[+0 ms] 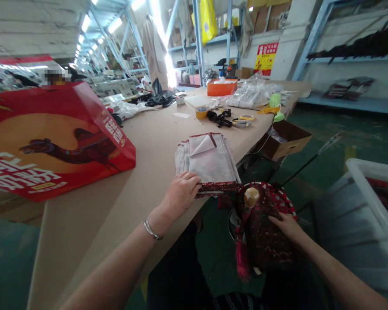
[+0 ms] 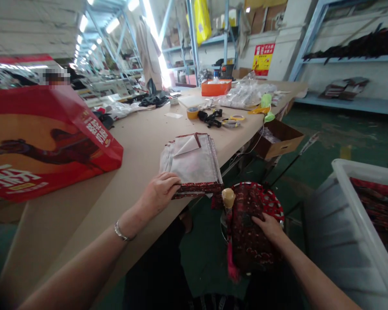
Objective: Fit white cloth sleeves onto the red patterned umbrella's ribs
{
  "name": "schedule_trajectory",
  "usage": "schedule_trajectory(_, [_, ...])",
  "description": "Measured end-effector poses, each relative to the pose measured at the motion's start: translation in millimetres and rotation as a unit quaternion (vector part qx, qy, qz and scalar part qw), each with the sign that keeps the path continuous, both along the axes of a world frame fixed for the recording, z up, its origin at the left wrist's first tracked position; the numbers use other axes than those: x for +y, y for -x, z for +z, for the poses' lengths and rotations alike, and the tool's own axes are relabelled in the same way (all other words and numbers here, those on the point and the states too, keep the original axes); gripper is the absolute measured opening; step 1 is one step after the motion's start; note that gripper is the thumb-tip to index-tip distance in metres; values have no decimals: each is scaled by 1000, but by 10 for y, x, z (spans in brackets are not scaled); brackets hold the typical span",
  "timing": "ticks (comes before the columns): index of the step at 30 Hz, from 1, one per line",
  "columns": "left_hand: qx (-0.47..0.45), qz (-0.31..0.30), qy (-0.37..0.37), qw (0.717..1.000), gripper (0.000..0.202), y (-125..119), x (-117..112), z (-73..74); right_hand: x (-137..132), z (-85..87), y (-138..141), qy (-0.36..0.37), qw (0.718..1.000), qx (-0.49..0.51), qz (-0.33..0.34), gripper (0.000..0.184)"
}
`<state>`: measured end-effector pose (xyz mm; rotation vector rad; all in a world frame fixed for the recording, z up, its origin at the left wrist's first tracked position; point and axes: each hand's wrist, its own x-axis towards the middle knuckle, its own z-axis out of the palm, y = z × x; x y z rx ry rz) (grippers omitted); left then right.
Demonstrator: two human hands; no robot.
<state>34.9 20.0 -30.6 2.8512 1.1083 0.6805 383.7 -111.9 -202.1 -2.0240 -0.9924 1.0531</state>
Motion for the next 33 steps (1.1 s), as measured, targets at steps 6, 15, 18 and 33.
schedule_trajectory(6, [1,5,-13,1000,24,9,39,51,109,229,-152,-140,970,-173,-101,34])
schedule_trajectory(15, [-132,111,-21,985,17,-205,45,288,650,2169,1544,-396,778,-367,321,28])
schedule_trajectory(18, [-165,107,-36,980,16,-204,85,380,1164,2192,1590,-243,822,-410,310,28])
schedule_trajectory(33, [-476,144,107,861,9,-48,103,516,1334,2108,1660,-234,939,159,196,37])
